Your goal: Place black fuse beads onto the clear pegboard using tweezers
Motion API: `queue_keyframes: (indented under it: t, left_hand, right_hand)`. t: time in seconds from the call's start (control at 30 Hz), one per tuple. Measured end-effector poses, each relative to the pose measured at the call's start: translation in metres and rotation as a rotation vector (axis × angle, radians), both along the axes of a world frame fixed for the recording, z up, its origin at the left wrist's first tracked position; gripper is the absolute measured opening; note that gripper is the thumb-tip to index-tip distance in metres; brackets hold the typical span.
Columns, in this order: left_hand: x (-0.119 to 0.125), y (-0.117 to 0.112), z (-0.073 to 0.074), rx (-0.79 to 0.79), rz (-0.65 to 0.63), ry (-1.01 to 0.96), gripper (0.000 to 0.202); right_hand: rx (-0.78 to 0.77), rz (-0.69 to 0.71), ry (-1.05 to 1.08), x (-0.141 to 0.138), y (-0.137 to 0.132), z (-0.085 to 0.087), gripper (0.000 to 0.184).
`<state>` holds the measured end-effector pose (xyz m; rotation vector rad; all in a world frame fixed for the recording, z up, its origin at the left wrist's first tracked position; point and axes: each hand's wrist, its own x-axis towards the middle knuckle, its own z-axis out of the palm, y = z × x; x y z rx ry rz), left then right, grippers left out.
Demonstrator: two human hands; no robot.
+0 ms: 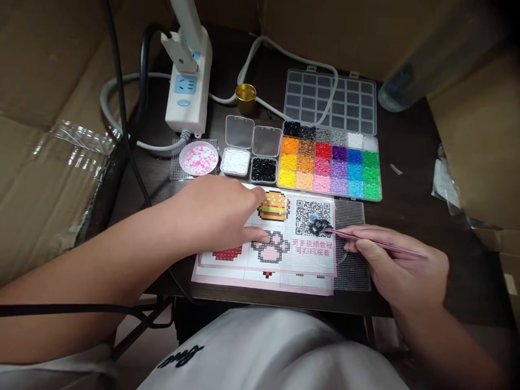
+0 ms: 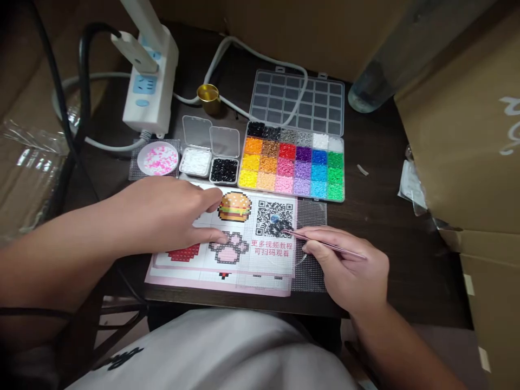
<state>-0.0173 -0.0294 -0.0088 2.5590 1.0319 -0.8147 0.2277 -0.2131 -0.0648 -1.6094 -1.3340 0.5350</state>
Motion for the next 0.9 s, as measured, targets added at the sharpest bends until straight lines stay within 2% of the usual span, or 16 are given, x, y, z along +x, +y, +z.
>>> queue_keyframes:
  t: [0.33,0.53,0.73,0.9]
  left_hand:
    - [0.001,0.0,0.001,0.022,-0.04,0.025,0.075]
    - [0.0,0.001,0.002,0.036,-0.022,0.003,0.065]
    - [-0.003,0.001,-0.001,0.097,-0.07,-0.028,0.062]
    - [-0.003,0.002,-0.002,0.097,-0.094,-0.008,0.062]
  right_hand:
    - [0.073,-0.073,0.213,0.0,-0.007,-0.004,0.013]
    - [0.185,-0.072,0.485,0.0,0.003,0.0,0.006]
    - [0.126,0.013,0.709,0.019,0.009,0.004,0.016]
    - [0.062,-0.026,0.777,0.04,0.012,0.005,0.005]
